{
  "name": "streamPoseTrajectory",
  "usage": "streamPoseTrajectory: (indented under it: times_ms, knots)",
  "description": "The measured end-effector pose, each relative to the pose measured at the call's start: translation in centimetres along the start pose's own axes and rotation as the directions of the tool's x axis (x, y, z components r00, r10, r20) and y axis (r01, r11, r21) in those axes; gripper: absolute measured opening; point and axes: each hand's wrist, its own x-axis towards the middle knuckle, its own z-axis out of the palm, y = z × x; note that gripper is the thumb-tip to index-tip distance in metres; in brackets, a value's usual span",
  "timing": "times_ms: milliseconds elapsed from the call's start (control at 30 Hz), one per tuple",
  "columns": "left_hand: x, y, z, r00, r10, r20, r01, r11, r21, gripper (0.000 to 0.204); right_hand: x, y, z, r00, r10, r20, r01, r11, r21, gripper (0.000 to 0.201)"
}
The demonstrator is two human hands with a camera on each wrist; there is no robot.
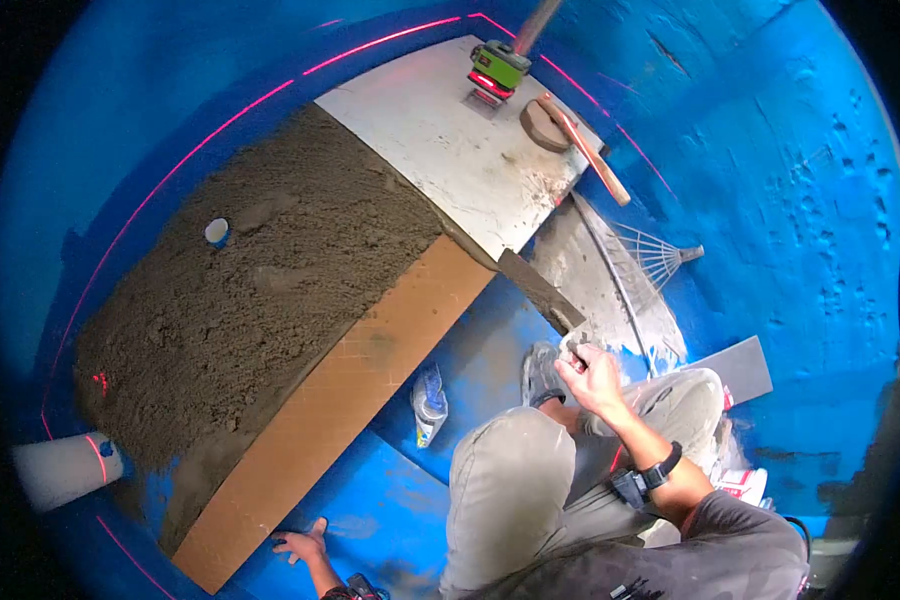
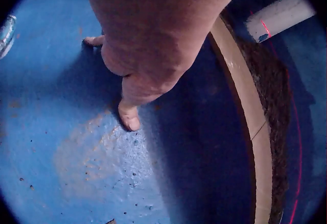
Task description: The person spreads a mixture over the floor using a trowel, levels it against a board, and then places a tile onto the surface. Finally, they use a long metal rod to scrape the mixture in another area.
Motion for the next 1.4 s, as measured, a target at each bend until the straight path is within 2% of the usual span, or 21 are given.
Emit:
streamPoseTrajectory:
  times_ms: [200,333,433,667,700,767,833,900,967,1067,1133,1167,1233,1267,1333,1400]
  knots:
    - [1.1,-0.5,0.9,1.000,0.001,-0.024,-0.001,1.000,0.006,0.148,-0.6,2.3,2.5,0.994,-0.047,-0.096,0.054,0.996,0.065,0.033]
    - [4.4,-2.7,2.9,0.997,0.014,-0.070,-0.013,1.000,0.006,0.148,0.0,1.7,2.5,0.994,-0.048,-0.100,0.055,0.996,0.064,0.031]
    - [1.9,-1.2,1.3,0.999,0.012,-0.031,-0.012,0.999,0.031,0.147,0.1,1.7,2.9,0.995,-0.032,-0.098,0.039,0.997,0.071,0.029]
    - [2.9,-1.8,2.0,1.000,0.009,-0.022,-0.009,1.000,0.002,0.149,0.8,1.4,5.0,0.993,-0.027,-0.112,0.036,0.996,0.085,0.031]
    - [4.3,-2.6,3.1,1.000,-0.029,-0.011,0.027,0.989,-0.147,0.149,0.9,1.1,5.3,0.993,-0.024,-0.114,0.036,0.994,0.105,0.032]
    - [5.0,-2.7,3.2,0.998,-0.063,0.001,0.060,0.954,-0.294,0.149,1.3,0.6,5.9,0.993,-0.021,-0.118,0.037,0.991,0.130,0.033]
    - [3.7,-2.5,2.7,0.999,0.010,-0.030,-0.012,0.998,-0.059,0.148,1.9,0.2,6.7,0.994,-0.011,-0.110,0.031,0.983,0.182,0.033]
    - [2.0,-0.9,1.5,1.000,-0.019,-0.015,0.019,0.999,-0.030,0.149,2.5,-0.2,7.3,0.995,0.000,-0.103,0.020,0.982,0.190,0.033]
    - [0.9,-0.2,0.4,0.999,-0.051,0.018,0.050,0.998,0.042,0.148,3.4,-1.2,7.7,0.995,0.014,-0.097,0.006,0.979,0.203,0.034]
    - [2.2,-1.3,1.3,1.000,-0.016,0.019,0.015,1.000,0.020,0.146,5.3,-3.4,8.0,0.998,0.028,-0.062,-0.012,0.969,0.247,0.034]
    - [3.8,-1.9,2.6,1.000,-0.015,-0.003,0.014,0.999,-0.052,0.143,7.2,-4.9,9.0,0.999,0.022,-0.038,-0.010,0.956,0.293,0.034]
    - [6.9,-3.5,5.0,0.996,-0.093,-0.009,0.091,0.982,-0.164,0.146,8.0,-5.9,9.5,0.999,0.011,-0.048,0.005,0.947,0.320,0.034]
    - [0.9,-0.1,-0.3,0.987,-0.075,0.142,0.062,0.994,0.093,0.152,9.4,-8.7,10.5,0.998,-0.008,-0.069,0.034,0.920,0.390,0.035]
    - [2.6,-0.8,0.7,0.989,-0.063,0.133,0.051,0.994,0.093,0.152,10.0,-9.8,11.5,0.996,-0.035,-0.084,0.066,0.911,0.407,0.034]
    - [7.3,-3.3,4.7,0.997,-0.049,-0.063,0.052,0.997,0.049,0.160,10.5,-12.7,11.5,0.977,-0.202,-0.065,0.212,0.913,0.348,0.031]
    - [8.4,-3.7,5.2,0.992,-0.081,-0.100,0.074,0.995,-0.068,0.160,10.8,-14.5,11.5,0.968,-0.226,-0.106,0.249,0.908,0.336,0.031]
